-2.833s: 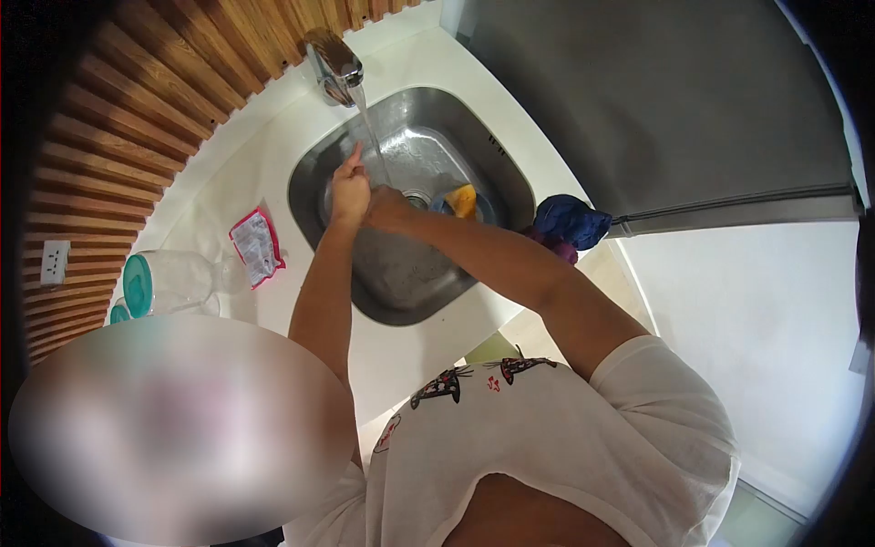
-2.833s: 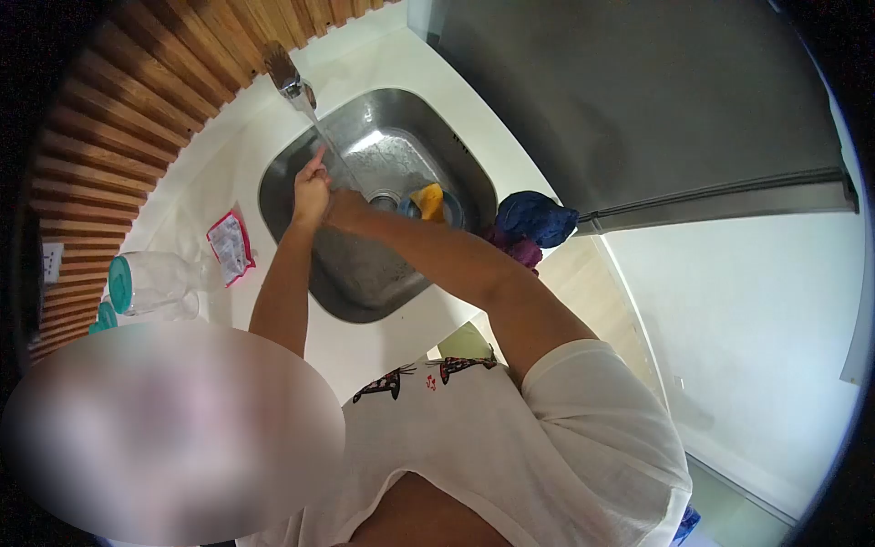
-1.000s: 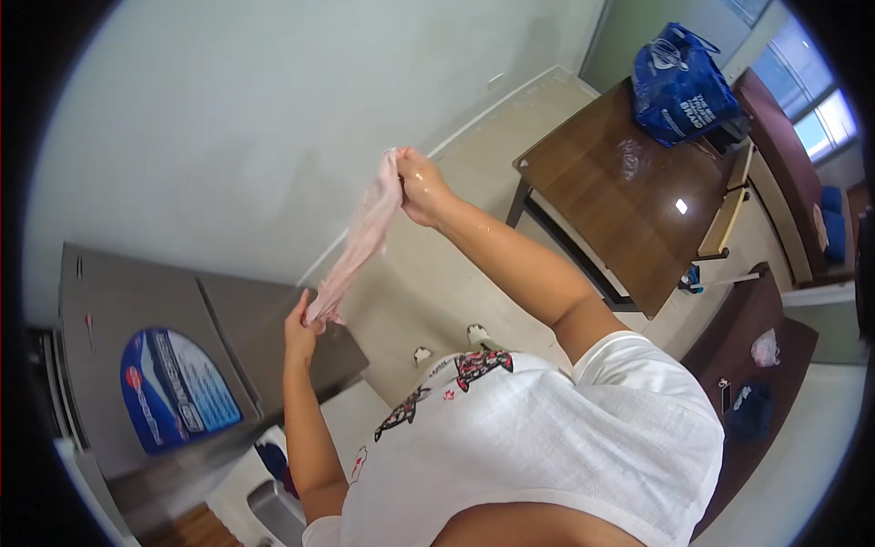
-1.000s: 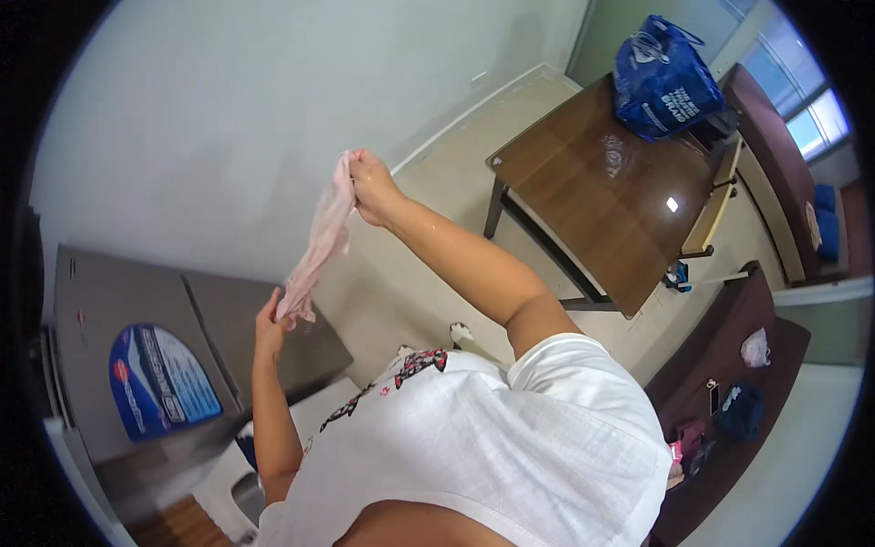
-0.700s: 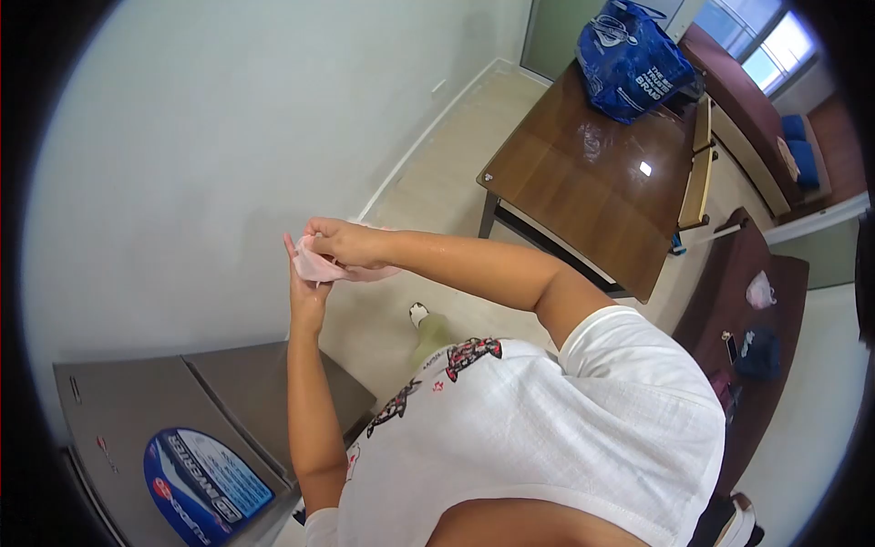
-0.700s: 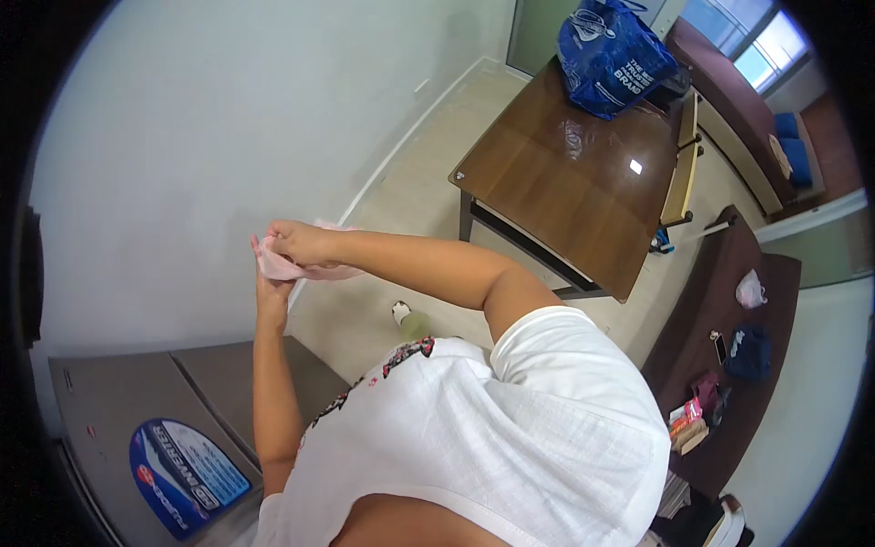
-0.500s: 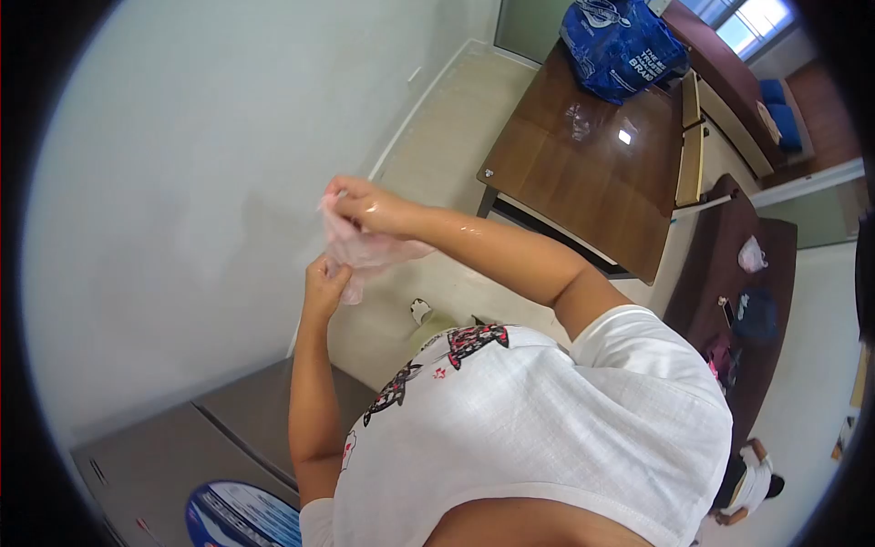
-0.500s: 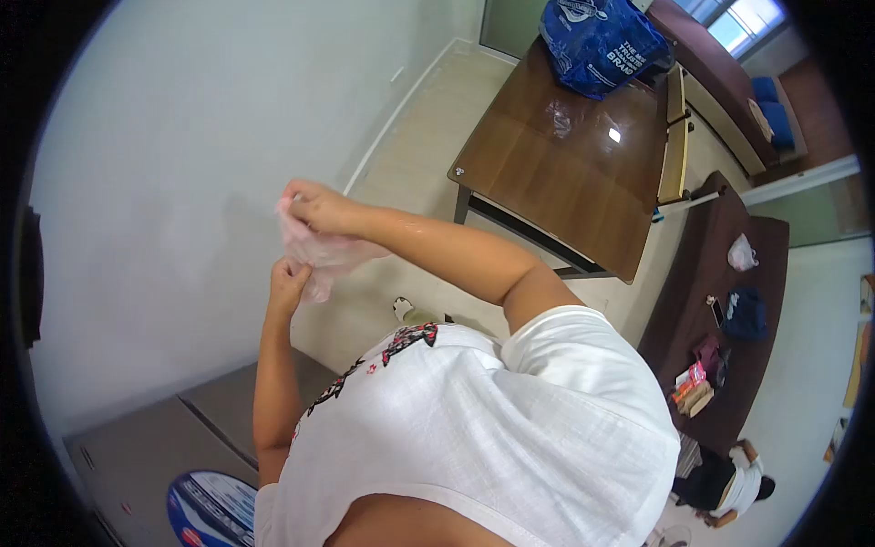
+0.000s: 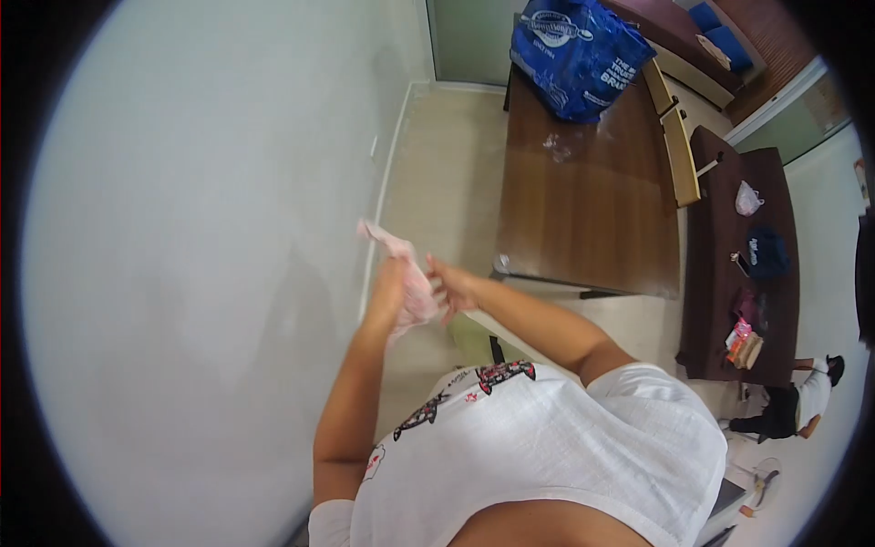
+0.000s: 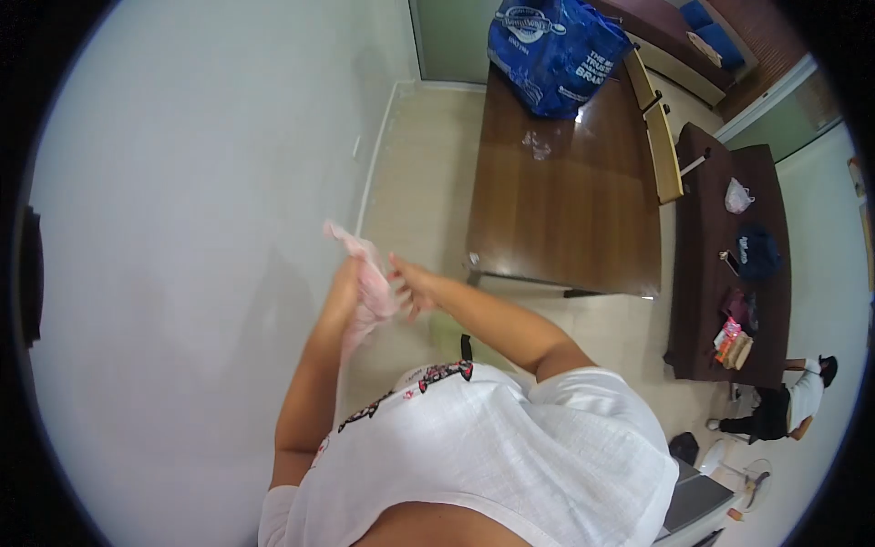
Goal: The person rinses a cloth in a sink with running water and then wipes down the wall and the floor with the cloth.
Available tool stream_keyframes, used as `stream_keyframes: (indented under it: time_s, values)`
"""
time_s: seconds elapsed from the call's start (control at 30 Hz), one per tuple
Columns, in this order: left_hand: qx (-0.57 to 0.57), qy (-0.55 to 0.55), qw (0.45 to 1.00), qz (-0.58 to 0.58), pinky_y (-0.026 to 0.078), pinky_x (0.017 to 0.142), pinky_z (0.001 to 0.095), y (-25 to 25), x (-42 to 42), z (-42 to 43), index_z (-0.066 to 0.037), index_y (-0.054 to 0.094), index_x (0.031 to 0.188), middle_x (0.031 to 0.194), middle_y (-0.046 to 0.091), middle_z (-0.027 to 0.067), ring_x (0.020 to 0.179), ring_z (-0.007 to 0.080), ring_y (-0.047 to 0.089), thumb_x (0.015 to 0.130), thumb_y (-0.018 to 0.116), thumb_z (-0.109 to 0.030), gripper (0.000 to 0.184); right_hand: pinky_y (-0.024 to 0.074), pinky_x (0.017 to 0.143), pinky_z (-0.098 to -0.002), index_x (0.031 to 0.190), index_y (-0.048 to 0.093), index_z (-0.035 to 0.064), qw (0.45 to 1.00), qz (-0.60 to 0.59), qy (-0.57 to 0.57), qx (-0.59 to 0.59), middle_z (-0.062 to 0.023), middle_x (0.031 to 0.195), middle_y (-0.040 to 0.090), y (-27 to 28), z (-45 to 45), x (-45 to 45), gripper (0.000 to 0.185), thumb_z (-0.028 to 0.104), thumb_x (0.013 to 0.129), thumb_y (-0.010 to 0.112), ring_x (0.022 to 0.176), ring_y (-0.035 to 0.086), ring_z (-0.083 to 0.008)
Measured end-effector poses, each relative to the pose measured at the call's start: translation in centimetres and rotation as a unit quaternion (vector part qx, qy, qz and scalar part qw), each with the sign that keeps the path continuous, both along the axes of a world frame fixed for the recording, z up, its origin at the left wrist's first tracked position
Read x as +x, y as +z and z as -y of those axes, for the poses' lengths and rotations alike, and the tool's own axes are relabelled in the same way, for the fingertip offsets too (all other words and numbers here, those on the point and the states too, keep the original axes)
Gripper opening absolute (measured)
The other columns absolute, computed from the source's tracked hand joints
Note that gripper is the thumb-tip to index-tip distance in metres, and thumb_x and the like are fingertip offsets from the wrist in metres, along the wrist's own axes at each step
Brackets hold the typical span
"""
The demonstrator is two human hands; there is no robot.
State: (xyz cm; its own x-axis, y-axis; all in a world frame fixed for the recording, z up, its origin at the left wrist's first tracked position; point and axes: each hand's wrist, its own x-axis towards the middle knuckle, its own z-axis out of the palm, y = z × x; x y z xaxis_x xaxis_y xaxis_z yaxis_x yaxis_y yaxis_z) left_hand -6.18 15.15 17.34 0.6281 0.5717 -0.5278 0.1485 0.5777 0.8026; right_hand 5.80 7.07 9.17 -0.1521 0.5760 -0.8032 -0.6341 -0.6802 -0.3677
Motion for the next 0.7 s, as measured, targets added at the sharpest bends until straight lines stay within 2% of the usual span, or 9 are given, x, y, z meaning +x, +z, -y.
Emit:
stream_keyframes:
  time_s: [0.07, 0.13, 0.17, 0.3, 0.33, 0.43, 0.53, 0.63, 0.7]
  values:
    - [0.352, -0.201, 0.914, -0.008, 0.046, 0.068, 0.0385, -1.4, 2.2, -2.5, 0.002, 0.053, 0.099, 0.094, 0.056, 0.0206, 0.083, 0.0296, 0.056, 0.089, 0.046, -0.039, 0.043, 0.0405, 0.087, -0.0421, 0.124, 0.034, 0.0132, 0.983, -0.102, -0.052, 0.145, -0.0130, 0.120, 0.045, 1.6, -2.3, 0.1, 0.067, 0.062, 0.081, 0.045, 0.111, 0.045, -0.0257]
    - [0.442, -0.328, 0.830, -0.092, 0.045, 0.068, 0.0374, 3.2, 4.9, -4.2, 0.003, 0.055, 0.100, 0.091, 0.057, 0.0208, 0.079, 0.0298, 0.056, 0.087, 0.048, -0.041, 0.046, 0.0454, 0.080, -0.0391, 0.116, 0.041, 0.0136, 0.936, -0.197, -0.091, 0.278, -0.0095, 0.110, 0.050, 2.3, -5.7, 2.1, 0.055, 0.057, 0.082, 0.047, 0.102, 0.051, -0.0213]
    - [0.510, -0.436, 0.721, -0.176, 0.044, 0.069, 0.0362, 6.3, 5.9, -5.0, 0.004, 0.057, 0.100, 0.089, 0.059, 0.0209, 0.076, 0.0301, 0.056, 0.086, 0.049, -0.043, 0.049, 0.0445, 0.078, -0.0366, 0.109, 0.041, 0.0137, 0.939, -0.064, -0.088, 0.328, -0.0060, 0.100, 0.048, 1.3, -8.1, 3.0, 0.046, 0.052, 0.084, 0.046, 0.094, 0.050, -0.0181]
    - [0.508, -0.450, 0.693, -0.242, 0.044, 0.064, 0.0332, 14.8, 9.0, -9.5, 0.004, 0.062, 0.088, 0.076, 0.059, 0.0219, 0.068, 0.0324, 0.054, 0.086, 0.051, -0.041, 0.046, 0.0414, 0.073, -0.0328, 0.094, 0.035, 0.0134, 0.938, 0.176, -0.078, 0.288, -0.0004, 0.085, 0.037, 3.7, -15.5, 7.2, 0.028, 0.035, 0.083, 0.048, 0.080, 0.044, -0.0142]
    - [0.507, -0.417, 0.736, -0.164, 0.043, 0.063, 0.0318, 15.4, 9.3, -11.2, 0.003, 0.062, 0.093, 0.075, 0.060, 0.0185, 0.068, 0.0286, 0.056, 0.086, 0.050, -0.042, 0.047, 0.0407, 0.072, -0.0324, 0.092, 0.033, 0.0133, 0.940, 0.211, -0.076, 0.258, 0.0003, 0.083, 0.035, 4.6, -17.2, 8.0, 0.026, 0.032, 0.083, 0.049, 0.079, 0.043, -0.0140]
    - [0.478, -0.332, 0.813, -0.023, 0.045, 0.062, 0.0300, 15.3, 9.6, -16.2, 0.001, 0.063, 0.099, 0.071, 0.061, 0.0118, 0.064, 0.0212, 0.057, 0.087, 0.048, -0.046, 0.051, 0.0293, 0.053, -0.0252, 0.070, 0.037, 0.0094, 0.703, 0.026, -0.252, 0.664, 0.0032, 0.061, 0.030, 6.8, -23.7, 9.8, 0.016, 0.015, 0.075, 0.051, 0.055, 0.030, -0.0102]
    - [0.343, -0.328, 0.878, 0.062, 0.047, 0.063, 0.0291, 12.1, 5.9, -22.6, 0.001, 0.059, 0.109, 0.068, 0.059, 0.0063, 0.063, 0.0154, 0.056, 0.088, 0.046, -0.048, 0.054, 0.0395, 0.071, -0.0289, 0.090, 0.048, 0.0041, 0.882, 0.128, -0.216, 0.398, -0.0033, 0.081, 0.049, 8.4, -29.1, 10.3, 0.027, 0.023, 0.074, 0.060, 0.074, 0.048, -0.0160]
    - [0.210, -0.296, 0.929, 0.076, 0.048, 0.065, 0.0285, 9.0, 4.3, -26.5, 0.003, 0.053, 0.118, 0.067, 0.058, 0.0042, 0.066, 0.0141, 0.057, 0.090, 0.044, -0.046, 0.057, 0.0044, 0.108, -0.0474, 0.138, 0.011, 0.0013, 0.628, 0.576, -0.062, 0.520, -0.0210, 0.145, 0.008, 10.4, -33.9, 11.6, 0.084, 0.041, 0.079, 0.056, 0.135, -0.001, -0.0366]
    - [0.162, -0.217, 0.962, 0.033, 0.049, 0.065, 0.0288, 7.4, 3.9, -28.7, 0.006, 0.046, 0.123, 0.071, 0.058, 0.0054, 0.069, 0.0153, 0.058, 0.091, 0.040, -0.046, 0.062, 0.0031, 0.105, -0.0536, 0.138, 0.011, 0.0001, 0.645, 0.584, -0.056, 0.490, -0.0229, 0.144, 0.006, 12.1, -37.3, 11.3, 0.087, 0.044, 0.078, 0.056, 0.133, -0.002, -0.0419]
